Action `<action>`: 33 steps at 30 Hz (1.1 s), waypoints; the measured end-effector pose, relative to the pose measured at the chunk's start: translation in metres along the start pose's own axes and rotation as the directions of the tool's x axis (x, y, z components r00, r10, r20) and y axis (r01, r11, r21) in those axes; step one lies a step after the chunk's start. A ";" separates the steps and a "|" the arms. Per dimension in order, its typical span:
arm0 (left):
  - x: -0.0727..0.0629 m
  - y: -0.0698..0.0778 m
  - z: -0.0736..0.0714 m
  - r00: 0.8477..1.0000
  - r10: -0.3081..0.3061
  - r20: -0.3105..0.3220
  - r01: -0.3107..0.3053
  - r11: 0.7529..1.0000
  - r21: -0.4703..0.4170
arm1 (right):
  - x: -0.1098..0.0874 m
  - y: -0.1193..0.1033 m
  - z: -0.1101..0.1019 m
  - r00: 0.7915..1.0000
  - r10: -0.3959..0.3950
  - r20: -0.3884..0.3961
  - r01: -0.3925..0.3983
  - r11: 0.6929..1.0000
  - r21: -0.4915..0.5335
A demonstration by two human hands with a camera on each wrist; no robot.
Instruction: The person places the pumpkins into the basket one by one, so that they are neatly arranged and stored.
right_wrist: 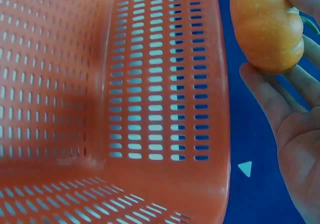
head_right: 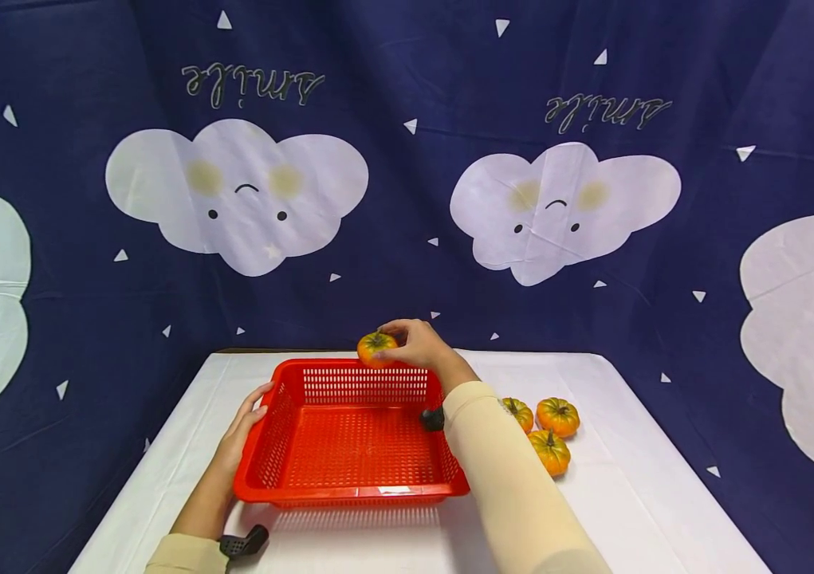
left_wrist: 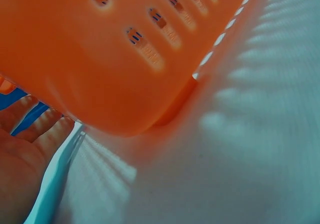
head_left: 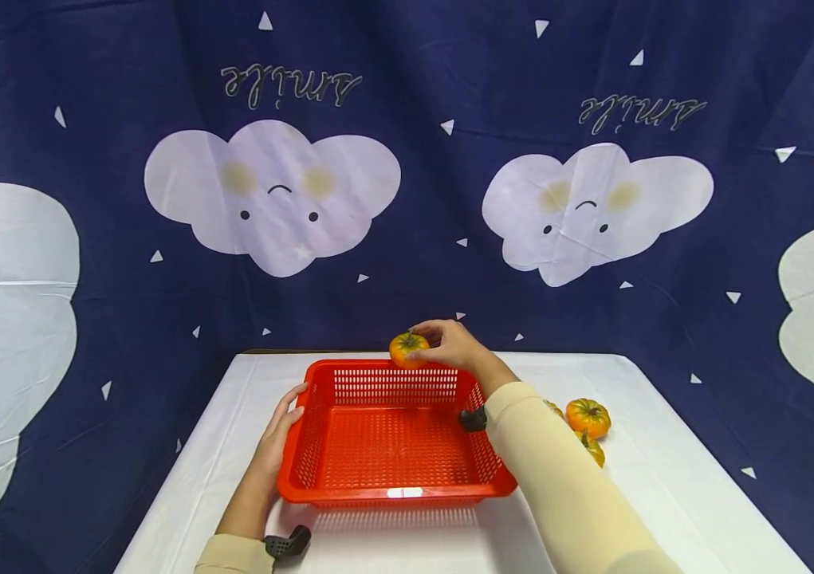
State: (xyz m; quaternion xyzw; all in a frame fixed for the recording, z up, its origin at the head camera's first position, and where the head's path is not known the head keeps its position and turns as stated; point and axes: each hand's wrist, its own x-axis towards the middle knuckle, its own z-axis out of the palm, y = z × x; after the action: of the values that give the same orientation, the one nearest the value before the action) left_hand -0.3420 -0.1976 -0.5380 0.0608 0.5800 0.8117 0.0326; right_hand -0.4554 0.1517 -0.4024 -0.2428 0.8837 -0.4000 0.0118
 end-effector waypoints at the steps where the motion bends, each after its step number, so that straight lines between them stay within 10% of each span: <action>1: 0.000 0.000 0.000 1.000 0.002 0.001 -0.002 1.000 -0.004 | 0.000 -0.001 0.002 1.000 0.004 0.004 -0.004 1.000 -0.001; 33: -0.002 0.001 0.003 1.000 -0.010 -0.020 0.010 1.000 0.012 | 0.005 -0.023 0.059 0.979 -0.107 0.172 0.105 0.994 0.023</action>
State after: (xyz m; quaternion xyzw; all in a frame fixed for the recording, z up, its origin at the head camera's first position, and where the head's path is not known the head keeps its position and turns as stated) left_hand -0.3401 -0.1958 -0.5361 0.0501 0.5854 0.8086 0.0304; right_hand -0.4374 0.0951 -0.4249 -0.3231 0.8624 -0.3835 0.0687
